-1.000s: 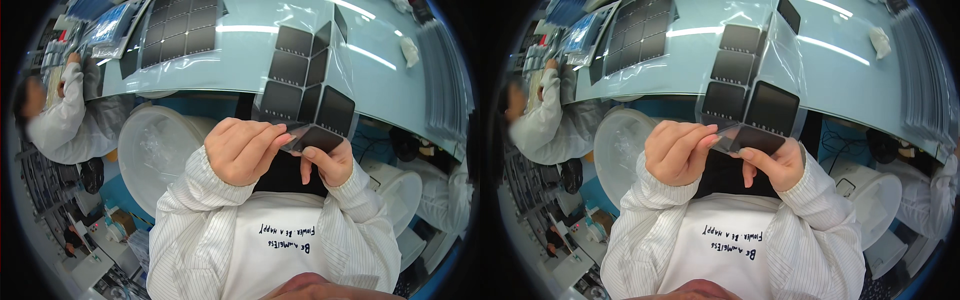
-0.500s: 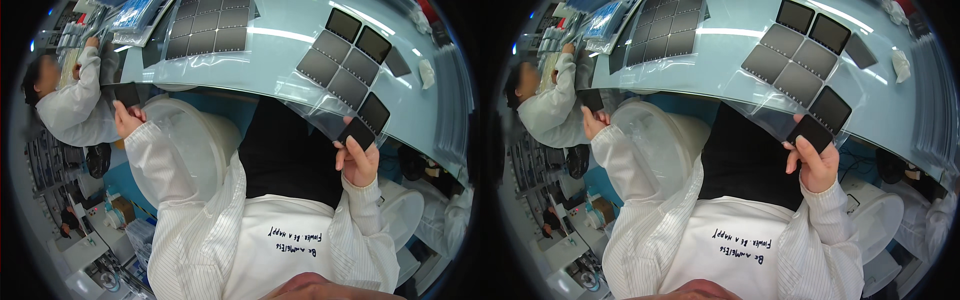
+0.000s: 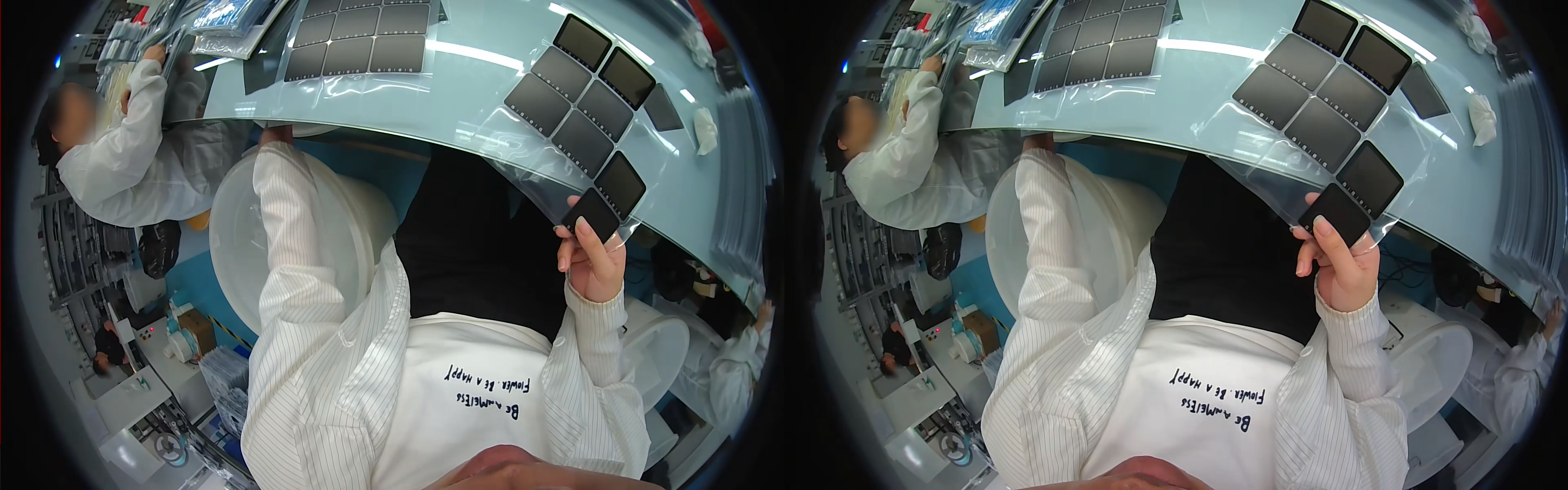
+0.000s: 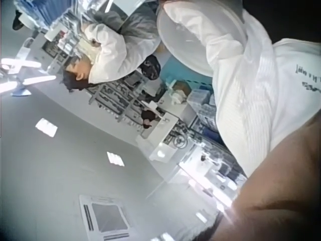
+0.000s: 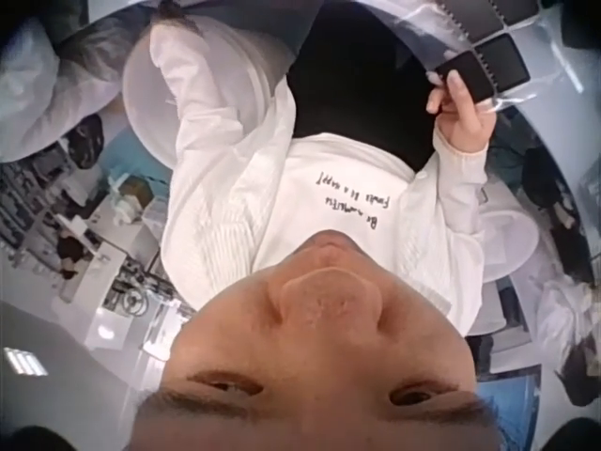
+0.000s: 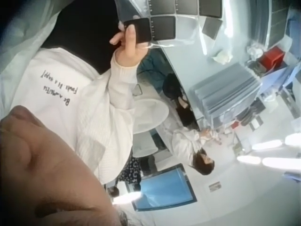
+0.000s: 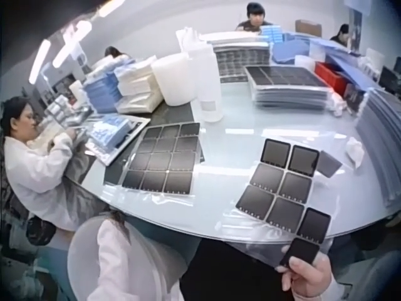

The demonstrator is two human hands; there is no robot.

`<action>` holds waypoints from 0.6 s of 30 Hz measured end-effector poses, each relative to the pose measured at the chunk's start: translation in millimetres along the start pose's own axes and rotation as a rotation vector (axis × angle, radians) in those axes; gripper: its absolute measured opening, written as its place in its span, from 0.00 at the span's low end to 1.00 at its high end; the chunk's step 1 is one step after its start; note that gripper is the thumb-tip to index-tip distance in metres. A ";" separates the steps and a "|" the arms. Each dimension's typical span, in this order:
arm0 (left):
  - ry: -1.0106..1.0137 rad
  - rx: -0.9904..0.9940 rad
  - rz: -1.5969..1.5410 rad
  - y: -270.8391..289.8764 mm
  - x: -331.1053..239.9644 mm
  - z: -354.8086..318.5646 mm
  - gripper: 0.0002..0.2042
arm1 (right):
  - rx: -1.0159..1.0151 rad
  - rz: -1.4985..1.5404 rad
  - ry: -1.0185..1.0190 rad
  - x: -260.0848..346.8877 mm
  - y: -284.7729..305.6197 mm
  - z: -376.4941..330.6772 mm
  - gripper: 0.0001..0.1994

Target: Inspecting, cleaning, and sorting small electronic screen components at a factory workbench.

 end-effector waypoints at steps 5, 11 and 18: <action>-0.053 0.070 0.074 -37.1 8.9 -41.1 0.10 | -0.009 -0.003 -0.016 1.0 6.4 3.1 0.13; -0.828 0.000 0.378 -14.0 -36.2 -104.9 0.07 | 0.026 -0.001 -0.020 -4.3 0.2 9.1 0.14; -1.704 0.669 0.972 -99.9 -80.1 -252.6 0.13 | -0.098 0.043 0.011 1.7 -7.5 7.9 0.14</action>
Point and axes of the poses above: each hand's wrist, its own z-axis towards the middle knuckle, its own y-axis out of the back of the hand, x = y × z, the point moved 3 cm from there along z, towards the middle knuckle, and after that the axes turned 4 degrees about x, right-handed, at the moved point
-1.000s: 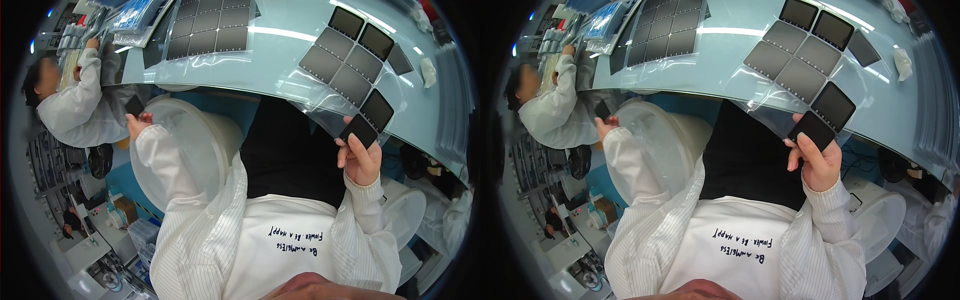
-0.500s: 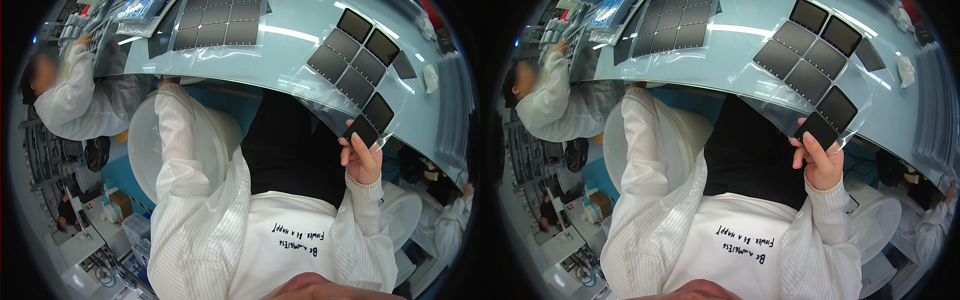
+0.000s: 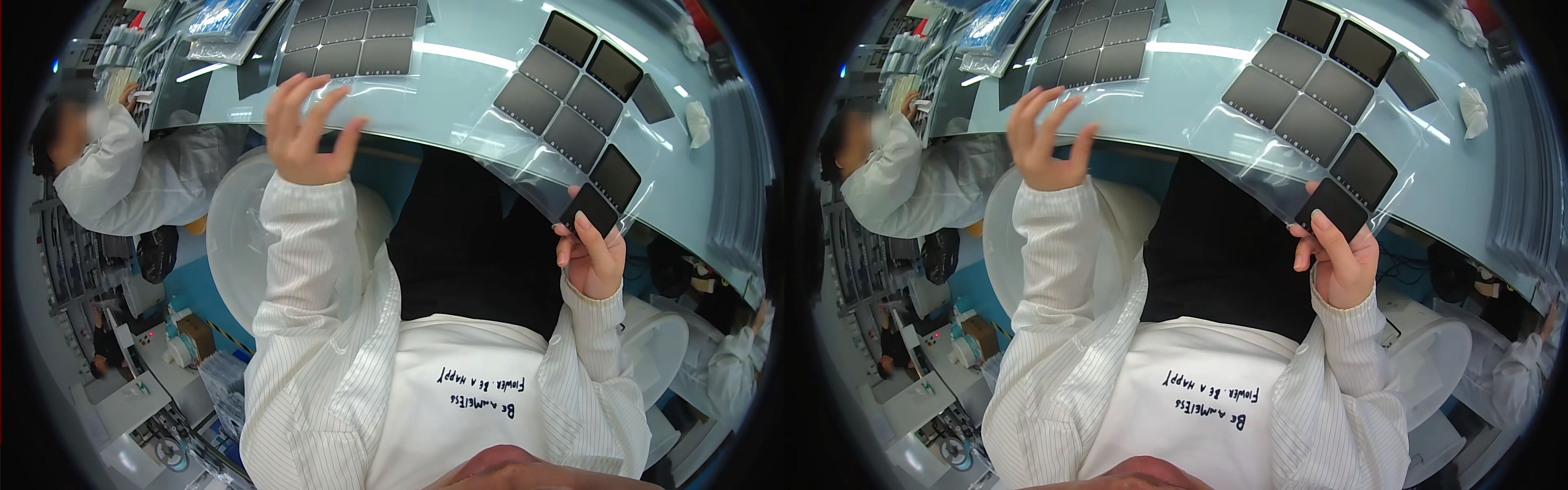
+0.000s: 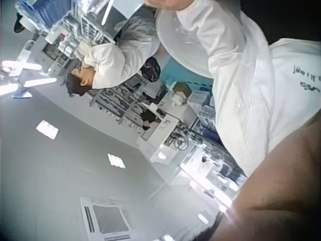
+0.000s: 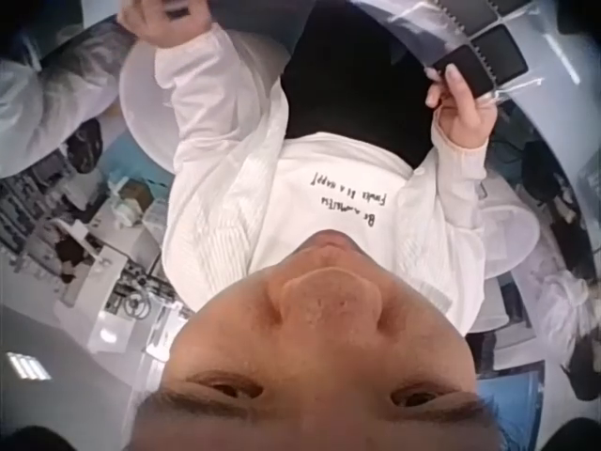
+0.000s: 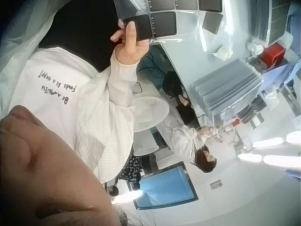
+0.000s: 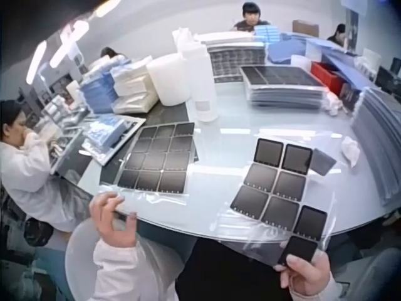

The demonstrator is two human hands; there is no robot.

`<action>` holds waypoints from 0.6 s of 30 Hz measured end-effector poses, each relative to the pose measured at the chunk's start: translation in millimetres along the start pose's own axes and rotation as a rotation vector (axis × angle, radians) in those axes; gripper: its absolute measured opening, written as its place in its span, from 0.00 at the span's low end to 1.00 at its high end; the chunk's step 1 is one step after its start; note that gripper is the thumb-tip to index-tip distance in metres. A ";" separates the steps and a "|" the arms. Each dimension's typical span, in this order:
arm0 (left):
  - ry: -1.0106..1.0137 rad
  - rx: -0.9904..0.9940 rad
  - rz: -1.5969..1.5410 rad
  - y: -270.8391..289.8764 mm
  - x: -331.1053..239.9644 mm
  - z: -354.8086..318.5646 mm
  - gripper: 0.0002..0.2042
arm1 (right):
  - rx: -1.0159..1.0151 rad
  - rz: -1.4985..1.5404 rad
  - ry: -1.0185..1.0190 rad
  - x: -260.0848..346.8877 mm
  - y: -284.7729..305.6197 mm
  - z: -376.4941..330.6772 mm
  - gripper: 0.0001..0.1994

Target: Inspecting, cleaning, and sorting small electronic screen components at a factory workbench.

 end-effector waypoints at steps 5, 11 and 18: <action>-0.189 0.224 -0.129 -14.4 -0.7 16.9 0.15 | 0.028 0.032 -0.010 4.5 6.4 0.3 0.15; -0.298 0.404 -0.178 -22.3 -6.2 32.3 0.10 | 0.063 0.008 -0.014 12.9 27.6 -1.2 0.16; -0.223 0.291 -0.525 -33.7 -32.4 34.8 0.04 | 0.012 0.114 0.041 52.3 5.4 -5.9 0.19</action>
Point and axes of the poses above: each hand's wrist, its own z-axis towards the middle knuckle, its own y-axis out of the back of the hand, x = y × z, the point moved 3 cm from there along z, towards the middle knuckle, and after that the axes turned 4 degrees about x, right-handed, at the moved point
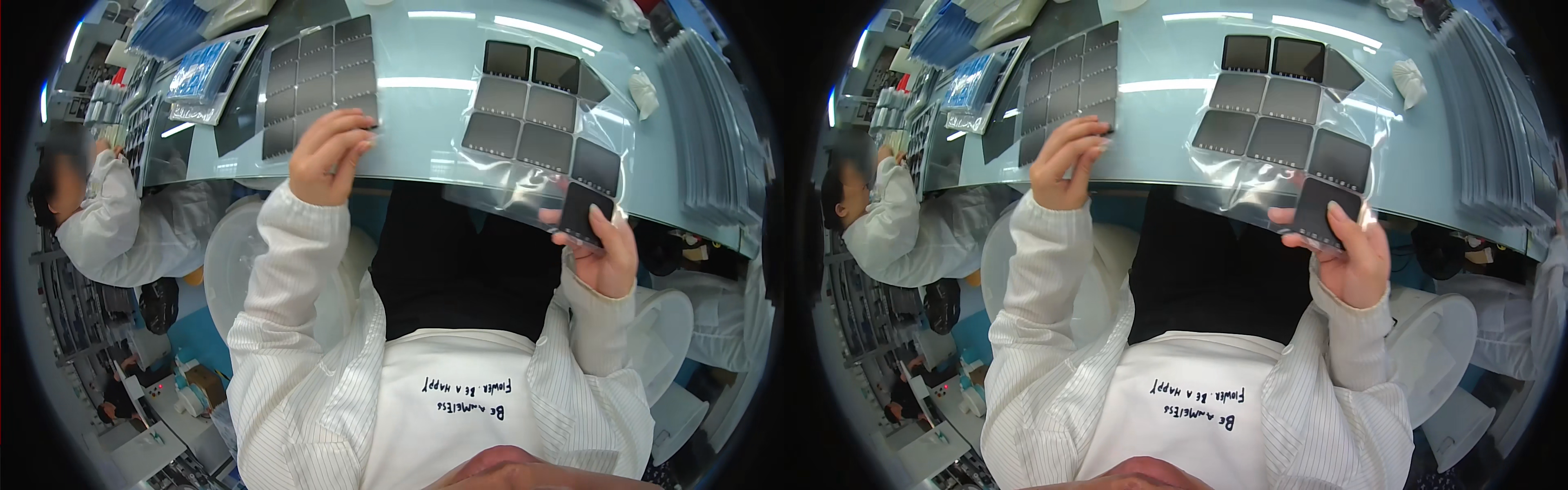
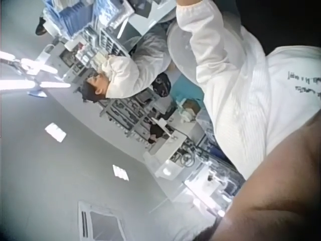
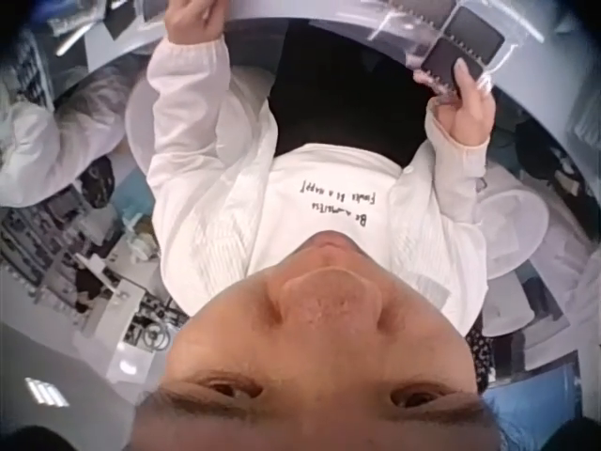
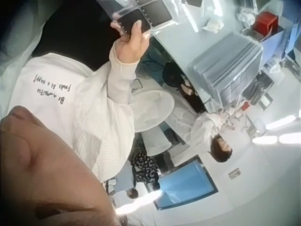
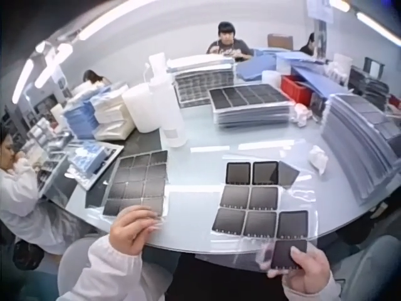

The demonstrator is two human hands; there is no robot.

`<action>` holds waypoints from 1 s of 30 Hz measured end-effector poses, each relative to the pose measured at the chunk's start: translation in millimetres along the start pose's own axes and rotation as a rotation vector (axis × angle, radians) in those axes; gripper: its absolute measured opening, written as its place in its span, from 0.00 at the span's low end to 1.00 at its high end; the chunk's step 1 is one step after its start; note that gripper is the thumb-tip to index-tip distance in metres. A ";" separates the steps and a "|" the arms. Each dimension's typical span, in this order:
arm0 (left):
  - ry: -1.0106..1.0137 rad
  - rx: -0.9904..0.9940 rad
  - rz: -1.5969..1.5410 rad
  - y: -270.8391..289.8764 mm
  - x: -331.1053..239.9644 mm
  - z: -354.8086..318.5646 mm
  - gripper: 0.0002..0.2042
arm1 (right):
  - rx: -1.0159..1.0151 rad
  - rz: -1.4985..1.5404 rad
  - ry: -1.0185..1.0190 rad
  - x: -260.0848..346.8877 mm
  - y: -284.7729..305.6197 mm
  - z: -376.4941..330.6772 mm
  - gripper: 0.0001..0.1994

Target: Inspecting, cleaning, and sorting small electronic screen components at a factory workbench.

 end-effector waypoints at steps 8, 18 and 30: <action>-0.105 0.079 -0.299 -53.3 -75.3 23.7 0.07 | 0.383 0.113 0.271 97.6 5.0 -31.6 0.23; -0.277 0.064 -0.446 -113.4 -110.1 90.3 0.05 | 0.332 -0.387 0.667 120.8 -49.7 -49.1 0.30; 0.144 0.402 0.027 -88.3 -125.2 45.7 0.34 | 0.348 -0.413 0.780 98.9 -50.1 -45.0 0.27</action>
Point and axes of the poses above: each hand's wrist, its own z-axis towards the middle knuckle, its own y-axis out of the back of the hand, x = y × z, the point moved 3 cm from there along z, towards the middle knuckle, and after that the axes turned 4 degrees about x, right-handed, at the moved point
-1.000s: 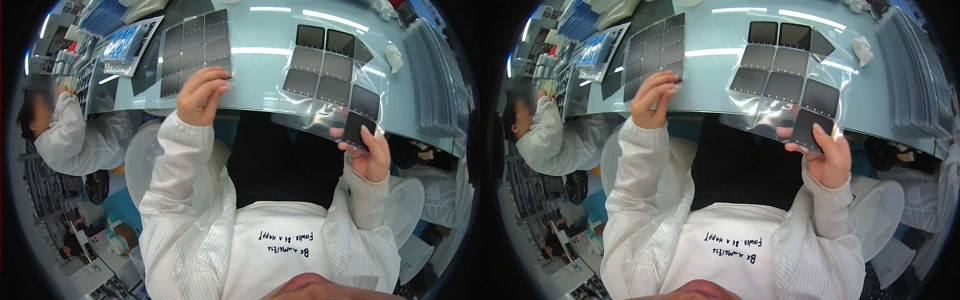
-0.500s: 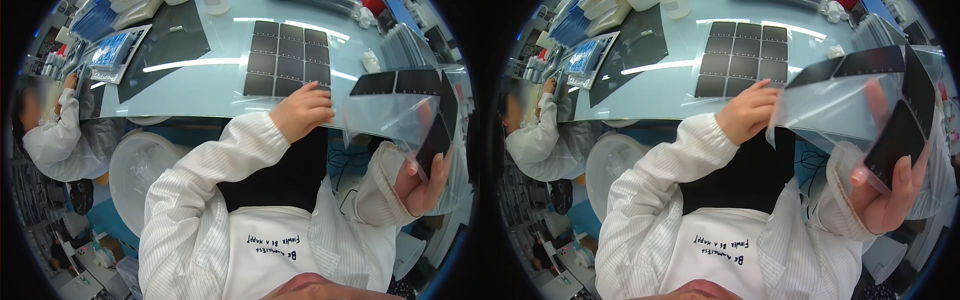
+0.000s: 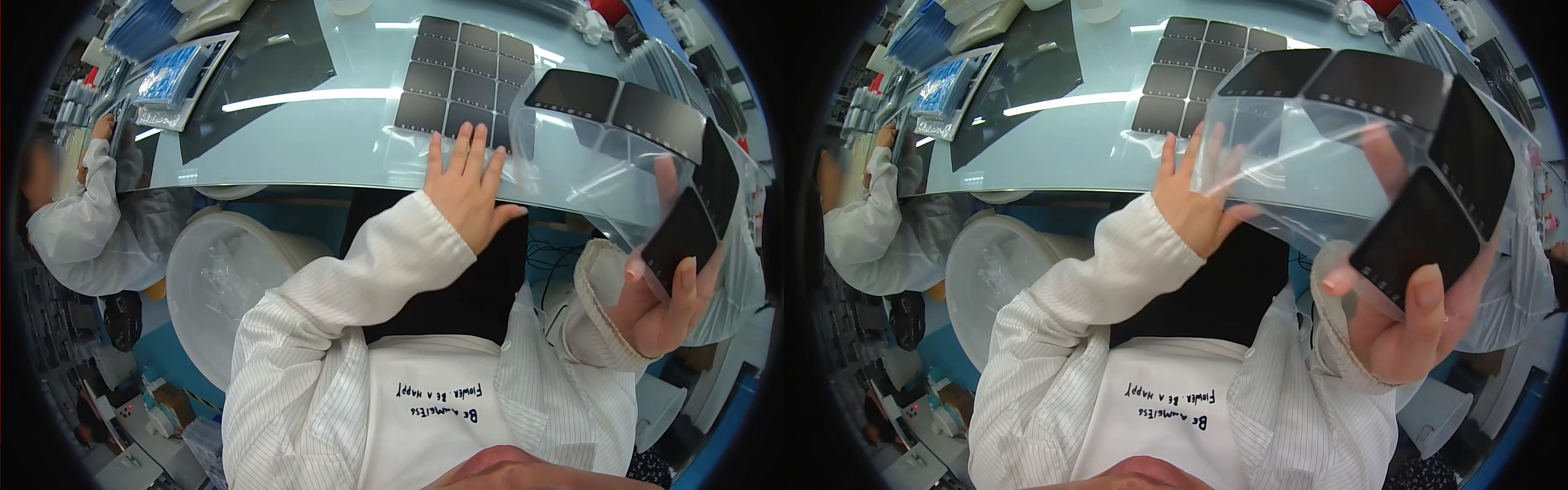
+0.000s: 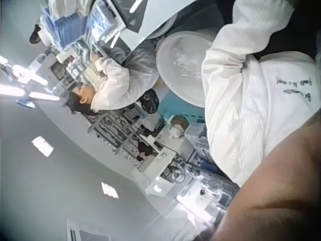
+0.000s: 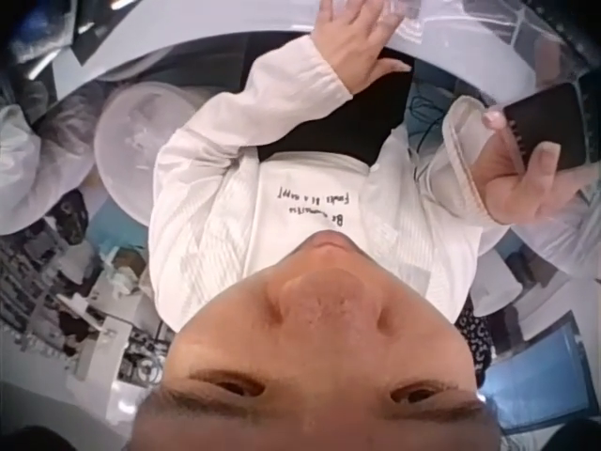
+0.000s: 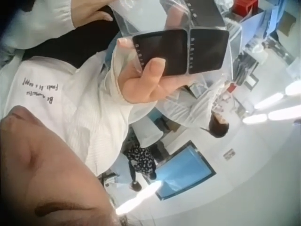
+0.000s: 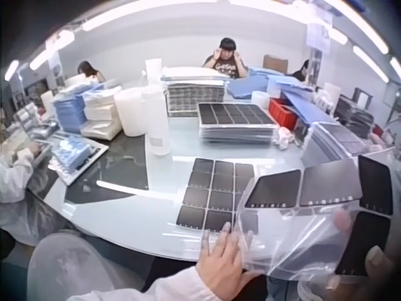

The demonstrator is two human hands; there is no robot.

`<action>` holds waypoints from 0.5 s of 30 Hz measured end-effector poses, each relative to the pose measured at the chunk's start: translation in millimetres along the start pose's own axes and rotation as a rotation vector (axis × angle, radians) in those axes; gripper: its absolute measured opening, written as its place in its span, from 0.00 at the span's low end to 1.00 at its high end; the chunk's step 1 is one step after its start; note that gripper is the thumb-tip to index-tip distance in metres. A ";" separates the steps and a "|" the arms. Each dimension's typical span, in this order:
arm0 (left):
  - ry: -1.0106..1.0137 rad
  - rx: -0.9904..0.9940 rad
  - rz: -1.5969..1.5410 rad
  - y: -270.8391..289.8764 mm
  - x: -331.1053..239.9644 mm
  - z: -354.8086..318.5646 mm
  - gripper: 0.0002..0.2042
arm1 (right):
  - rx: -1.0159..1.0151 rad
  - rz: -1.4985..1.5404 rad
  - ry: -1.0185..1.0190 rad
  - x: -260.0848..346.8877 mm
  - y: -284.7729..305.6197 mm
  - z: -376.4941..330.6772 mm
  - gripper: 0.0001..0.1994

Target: Inspecting, cleaning, and sorting small electronic screen components at a factory workbench.

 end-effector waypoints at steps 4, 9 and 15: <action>0.019 -0.095 -0.032 -9.6 8.5 21.6 0.31 | 0.040 0.083 -0.050 -5.7 -18.3 5.7 0.28; -0.153 -0.242 -0.584 2.1 25.5 4.6 0.23 | 0.054 0.256 -0.161 -18.3 -65.8 -0.1 0.35; 0.046 -0.067 -1.697 66.6 45.4 -28.4 0.32 | 0.237 0.782 -0.347 -43.4 -90.1 -47.0 0.40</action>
Point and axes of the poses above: each hand's wrist, its own z-axis towards the middle knuckle, its own y-axis out of the back of the hand, x = y × z, the point moved 3 cm from there along z, towards the middle knuckle, and after that the axes turned 4 degrees about x, right-handed, at the moved point
